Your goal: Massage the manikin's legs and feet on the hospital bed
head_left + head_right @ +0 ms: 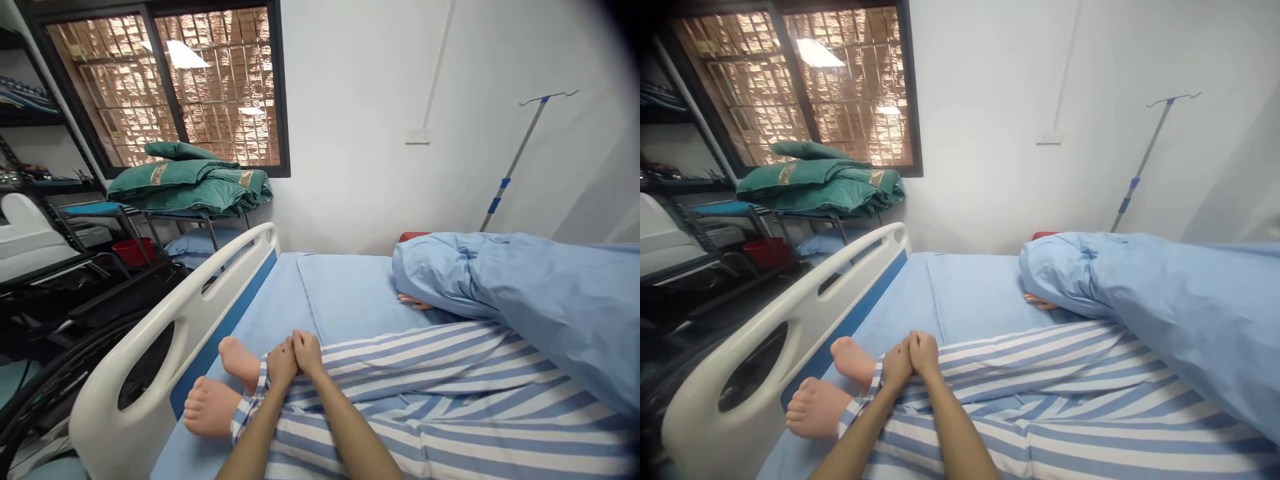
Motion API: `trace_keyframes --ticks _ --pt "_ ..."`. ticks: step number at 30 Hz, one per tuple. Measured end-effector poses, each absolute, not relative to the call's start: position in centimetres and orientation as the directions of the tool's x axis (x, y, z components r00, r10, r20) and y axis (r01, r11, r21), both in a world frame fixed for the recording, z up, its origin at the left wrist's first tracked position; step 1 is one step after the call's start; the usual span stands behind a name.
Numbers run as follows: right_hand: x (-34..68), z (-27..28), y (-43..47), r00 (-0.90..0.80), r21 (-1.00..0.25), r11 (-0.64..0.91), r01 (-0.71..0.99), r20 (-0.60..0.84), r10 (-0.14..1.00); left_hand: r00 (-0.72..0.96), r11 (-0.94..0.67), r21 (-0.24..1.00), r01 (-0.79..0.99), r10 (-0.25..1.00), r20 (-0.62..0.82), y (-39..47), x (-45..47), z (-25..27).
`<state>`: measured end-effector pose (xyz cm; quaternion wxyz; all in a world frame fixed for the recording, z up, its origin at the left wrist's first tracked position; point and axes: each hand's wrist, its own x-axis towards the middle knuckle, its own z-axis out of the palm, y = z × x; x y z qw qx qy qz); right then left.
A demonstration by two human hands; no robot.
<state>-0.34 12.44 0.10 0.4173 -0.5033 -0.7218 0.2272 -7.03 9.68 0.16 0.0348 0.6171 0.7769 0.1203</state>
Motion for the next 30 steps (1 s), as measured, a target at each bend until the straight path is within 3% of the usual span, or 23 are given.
trace_keyframes --ticks 3,5,9,13,16,21,26,30 --pt "-0.1 -0.4 12.6 -0.12 -0.801 0.363 0.476 0.35 0.929 -0.235 0.184 0.305 0.935 0.962 0.139 10.0 -7.3 -0.4" --pt "0.4 -0.3 12.7 -0.122 -0.808 0.373 0.457 0.358 0.926 -0.249 0.161 0.418 0.894 0.954 0.165 10.6 -7.8 -0.4" --pt "0.1 0.0 12.5 -0.115 -0.776 0.384 0.5 0.381 0.918 -0.28 0.074 0.723 0.687 0.945 0.169 12.2 -9.3 0.6" --pt "-0.1 -0.1 12.4 -0.095 -0.789 0.373 0.489 0.377 0.921 -0.361 0.051 0.859 0.51 0.919 0.159 13.0 -8.7 1.7" --pt "-0.1 -0.3 12.6 -0.082 -0.831 0.366 0.419 0.367 0.927 -0.447 0.078 0.832 0.549 0.869 0.213 12.3 -7.1 1.1" --pt "-0.1 -1.0 13.1 -0.051 -0.891 0.333 0.31 0.334 0.941 -0.468 0.223 0.678 0.7 0.86 0.201 11.1 -5.8 -0.7" --pt "0.6 0.6 14.2 -0.196 -0.924 0.309 0.225 0.267 0.943 -0.441 0.266 0.585 0.766 0.88 0.178 10.9 -5.8 -0.4" --pt "1.7 2.6 15.0 -0.22 -0.912 0.353 0.208 0.308 0.925 -0.383 0.251 0.464 0.85 0.898 0.216 10.7 -5.3 -0.8"
